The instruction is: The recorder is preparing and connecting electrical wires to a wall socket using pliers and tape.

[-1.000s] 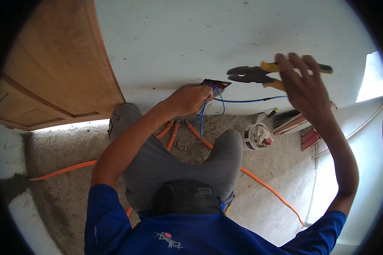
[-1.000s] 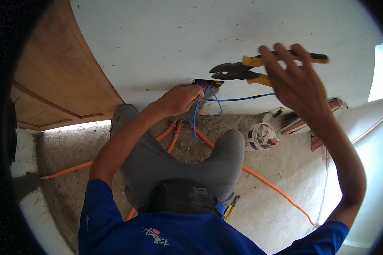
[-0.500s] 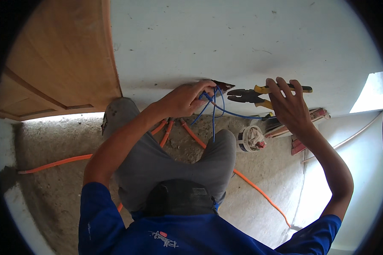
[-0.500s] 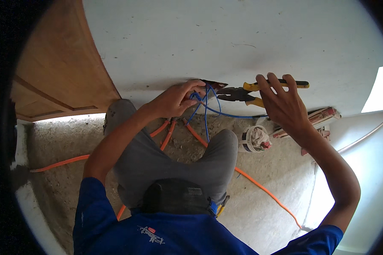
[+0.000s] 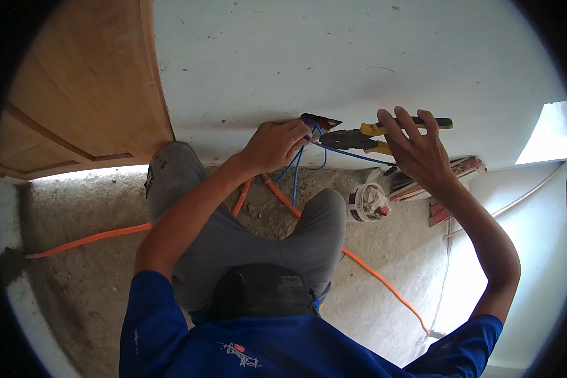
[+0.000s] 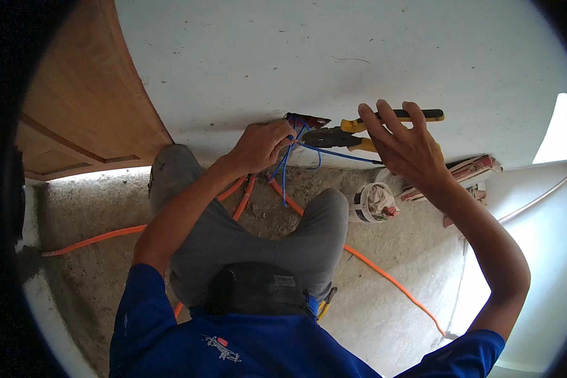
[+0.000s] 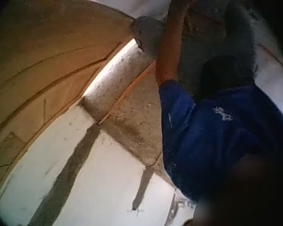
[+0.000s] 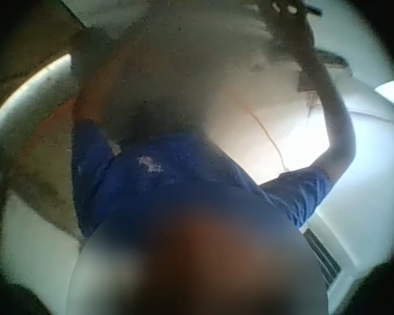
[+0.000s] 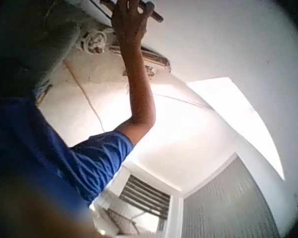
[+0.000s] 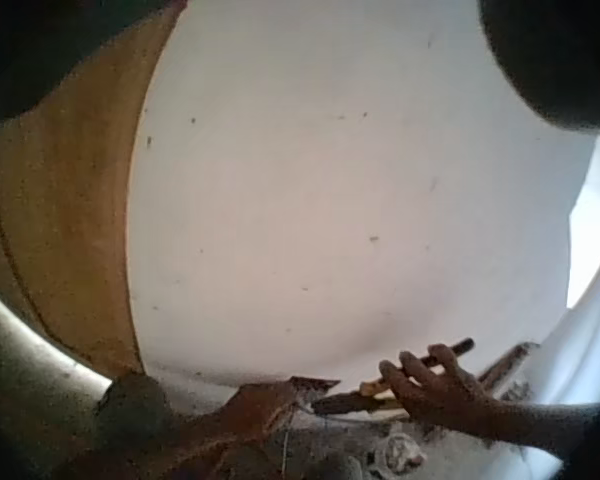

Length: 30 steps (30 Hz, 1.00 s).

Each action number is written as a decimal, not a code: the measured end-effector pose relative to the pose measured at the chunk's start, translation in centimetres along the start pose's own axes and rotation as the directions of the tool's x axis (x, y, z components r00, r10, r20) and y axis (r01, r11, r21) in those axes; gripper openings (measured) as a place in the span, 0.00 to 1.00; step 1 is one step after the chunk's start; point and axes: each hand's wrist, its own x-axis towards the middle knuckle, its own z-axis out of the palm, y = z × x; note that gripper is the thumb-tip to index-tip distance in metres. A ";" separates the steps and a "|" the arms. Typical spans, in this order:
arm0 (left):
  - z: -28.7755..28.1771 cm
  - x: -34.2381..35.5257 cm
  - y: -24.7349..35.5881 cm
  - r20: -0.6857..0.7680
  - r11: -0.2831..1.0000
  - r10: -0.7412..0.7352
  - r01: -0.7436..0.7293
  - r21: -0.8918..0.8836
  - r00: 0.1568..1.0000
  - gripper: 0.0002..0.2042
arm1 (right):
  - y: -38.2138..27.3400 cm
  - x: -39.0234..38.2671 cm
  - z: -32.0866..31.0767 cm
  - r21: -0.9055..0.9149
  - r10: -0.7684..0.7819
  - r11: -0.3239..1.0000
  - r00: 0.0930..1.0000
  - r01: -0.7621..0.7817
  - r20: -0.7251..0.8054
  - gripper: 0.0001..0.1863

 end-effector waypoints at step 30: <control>-0.1 0.0 0.1 -0.014 0.996 -0.053 0.052 -0.071 0.998 0.06 | 0.1 1.7 1.3 -0.152 0.018 0.988 0.992 -0.037 -0.127 0.23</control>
